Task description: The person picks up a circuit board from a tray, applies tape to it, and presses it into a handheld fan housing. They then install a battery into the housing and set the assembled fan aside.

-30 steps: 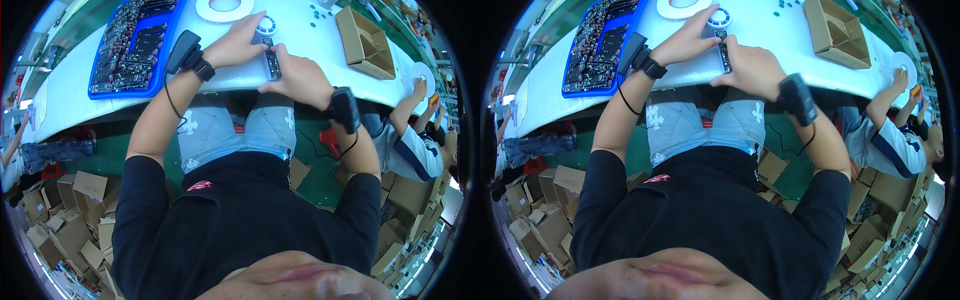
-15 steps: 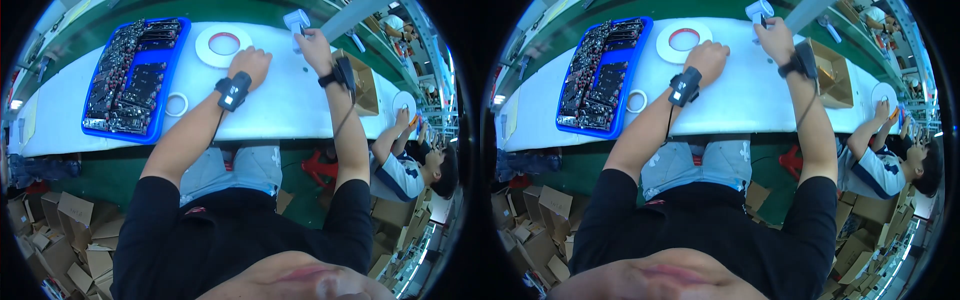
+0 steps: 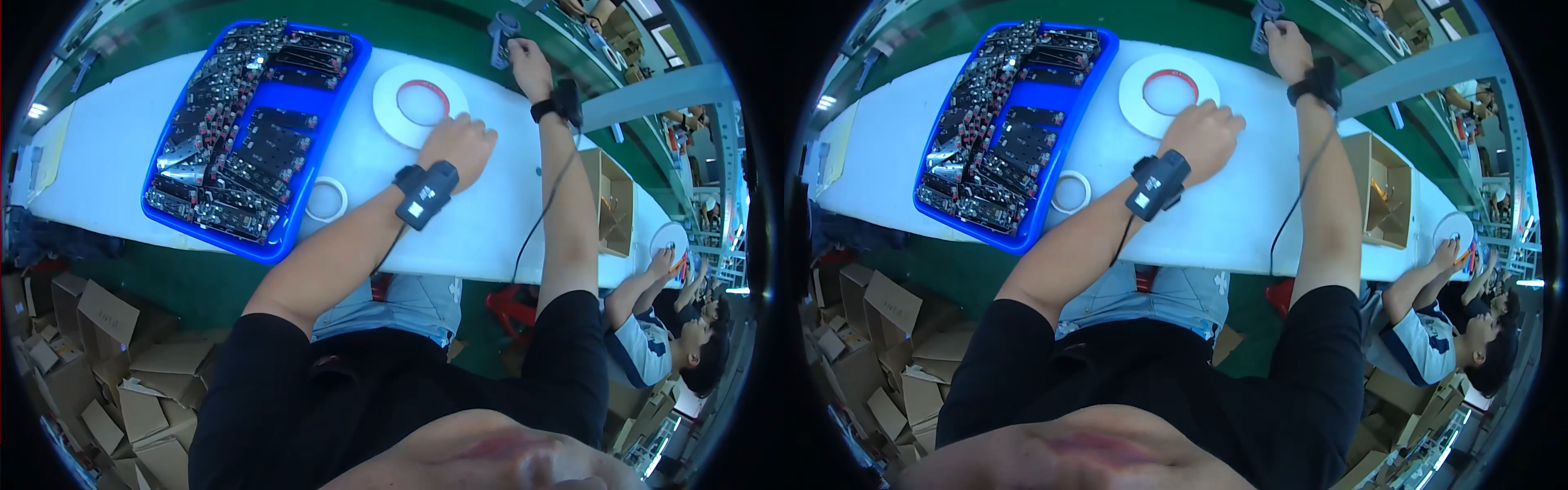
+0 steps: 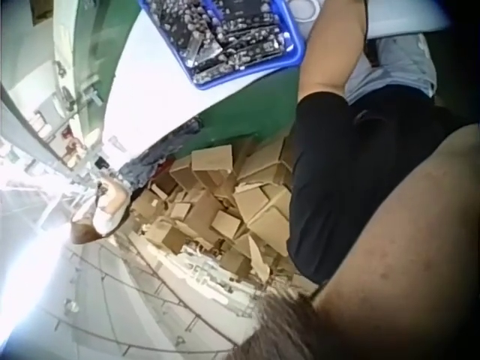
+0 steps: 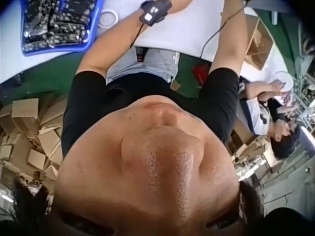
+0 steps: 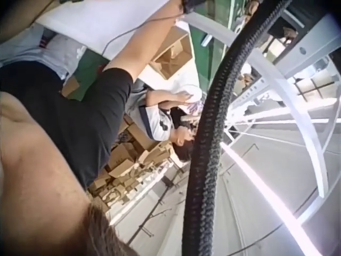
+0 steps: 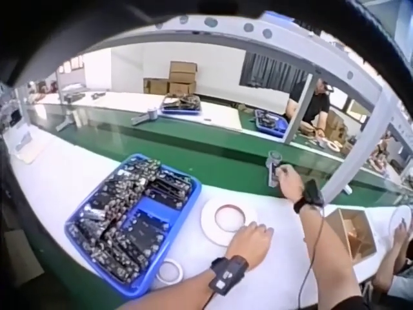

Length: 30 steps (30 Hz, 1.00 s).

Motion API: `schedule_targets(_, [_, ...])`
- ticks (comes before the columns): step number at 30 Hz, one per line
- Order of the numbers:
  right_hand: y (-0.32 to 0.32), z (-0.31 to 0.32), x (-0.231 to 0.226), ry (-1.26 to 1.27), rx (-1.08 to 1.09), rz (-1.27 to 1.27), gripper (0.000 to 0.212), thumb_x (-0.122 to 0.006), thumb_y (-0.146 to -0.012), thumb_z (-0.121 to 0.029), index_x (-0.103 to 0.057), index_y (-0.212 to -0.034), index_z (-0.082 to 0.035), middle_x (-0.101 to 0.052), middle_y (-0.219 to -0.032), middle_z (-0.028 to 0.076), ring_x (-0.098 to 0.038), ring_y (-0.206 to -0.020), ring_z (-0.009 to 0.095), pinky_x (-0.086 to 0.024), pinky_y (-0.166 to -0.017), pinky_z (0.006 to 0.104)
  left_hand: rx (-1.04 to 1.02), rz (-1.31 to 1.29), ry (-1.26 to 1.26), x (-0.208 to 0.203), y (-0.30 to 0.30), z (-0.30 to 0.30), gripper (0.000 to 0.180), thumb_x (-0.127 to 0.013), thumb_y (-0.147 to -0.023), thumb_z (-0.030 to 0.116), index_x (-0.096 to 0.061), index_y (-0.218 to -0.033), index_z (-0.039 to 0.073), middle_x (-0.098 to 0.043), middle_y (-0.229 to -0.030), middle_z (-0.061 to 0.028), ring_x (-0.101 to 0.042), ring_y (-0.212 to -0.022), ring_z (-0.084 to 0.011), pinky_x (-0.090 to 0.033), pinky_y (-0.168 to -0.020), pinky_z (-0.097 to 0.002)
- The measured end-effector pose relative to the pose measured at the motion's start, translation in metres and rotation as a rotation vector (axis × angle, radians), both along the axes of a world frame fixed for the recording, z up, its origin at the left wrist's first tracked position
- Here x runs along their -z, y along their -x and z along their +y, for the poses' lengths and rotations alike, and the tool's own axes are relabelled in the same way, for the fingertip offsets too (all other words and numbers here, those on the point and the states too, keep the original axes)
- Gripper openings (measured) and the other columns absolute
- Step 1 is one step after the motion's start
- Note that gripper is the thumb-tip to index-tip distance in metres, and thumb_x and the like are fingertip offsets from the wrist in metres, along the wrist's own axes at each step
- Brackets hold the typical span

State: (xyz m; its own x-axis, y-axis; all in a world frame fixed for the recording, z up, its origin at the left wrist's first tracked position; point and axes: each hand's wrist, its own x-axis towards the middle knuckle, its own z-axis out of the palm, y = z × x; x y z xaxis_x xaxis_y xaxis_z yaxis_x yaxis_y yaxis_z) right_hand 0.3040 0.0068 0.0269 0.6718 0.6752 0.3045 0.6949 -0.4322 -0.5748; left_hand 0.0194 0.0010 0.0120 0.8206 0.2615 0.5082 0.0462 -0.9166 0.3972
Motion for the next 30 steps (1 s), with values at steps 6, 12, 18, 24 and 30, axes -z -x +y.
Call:
schedule_targets(6, [0.133, -0.090, -0.022, -0.537, -0.293, 1.021, 0.037, -0.054, -0.098, -0.017, -0.053, -0.132, -0.003, -0.066, -0.110, 0.006, -0.058, -0.086, 0.014, -0.047, -0.074, 0.0295, -0.155, -0.257, 0.175, -0.001, 0.008, 0.015, 0.017, -0.064, -0.083, 0.013, -0.070, -0.097, 0.005, -0.069, -0.089, -0.0108, -0.064, -0.088, -0.0319, -0.053, -0.076, -0.0427])
schedule_targets(12, [0.158, -0.113, -0.005, -0.590, -0.394, 1.099, 0.038, -0.054, -0.096, -0.012, -0.052, -0.132, 0.002, -0.067, -0.105, 0.006, -0.057, -0.084, 0.012, -0.045, -0.074, 0.0271, -0.104, -0.298, 0.268, 0.005, 0.004, 0.013, 0.022, -0.068, -0.086, 0.019, -0.072, -0.104, 0.007, -0.071, -0.091, -0.0080, -0.065, -0.086, -0.0284, -0.053, -0.075, -0.0396])
schedule_targets(18, [0.157, -0.113, 0.000, -0.510, -0.409, 0.854, 0.039, -0.054, -0.094, -0.010, -0.053, -0.131, 0.002, -0.067, -0.098, 0.005, -0.056, -0.081, 0.011, -0.045, -0.073, 0.0244, -0.084, -0.376, 0.243, 0.003, 0.007, 0.010, 0.019, -0.073, -0.084, 0.020, -0.074, -0.098, 0.007, -0.073, -0.087, -0.0063, -0.065, -0.073, -0.0205, -0.052, -0.068, -0.0324])
schedule_targets(24, [0.163, -0.114, -0.003, -0.459, -0.411, 0.728, 0.037, -0.054, -0.094, -0.010, -0.055, -0.129, 0.002, -0.070, -0.100, 0.007, -0.058, -0.081, 0.010, -0.045, -0.073, 0.0233, -0.108, -0.366, 0.236, 0.002, 0.010, 0.012, 0.016, -0.073, -0.083, 0.018, -0.075, -0.094, 0.007, -0.073, -0.084, -0.0051, -0.065, -0.072, -0.0189, -0.052, -0.067, -0.0310])
schedule_targets(30, [0.166, -0.115, -0.008, -0.401, -0.433, 0.657, 0.037, -0.053, -0.093, -0.010, -0.057, -0.128, 0.001, -0.073, -0.107, 0.011, -0.063, -0.082, 0.011, -0.048, -0.074, 0.0237, -0.230, -0.338, 0.216, 0.004, 0.011, 0.014, 0.015, -0.073, -0.080, 0.021, -0.075, -0.089, 0.009, -0.072, -0.079, -0.0040, -0.066, -0.069, -0.0167, -0.053, -0.064, -0.0299])
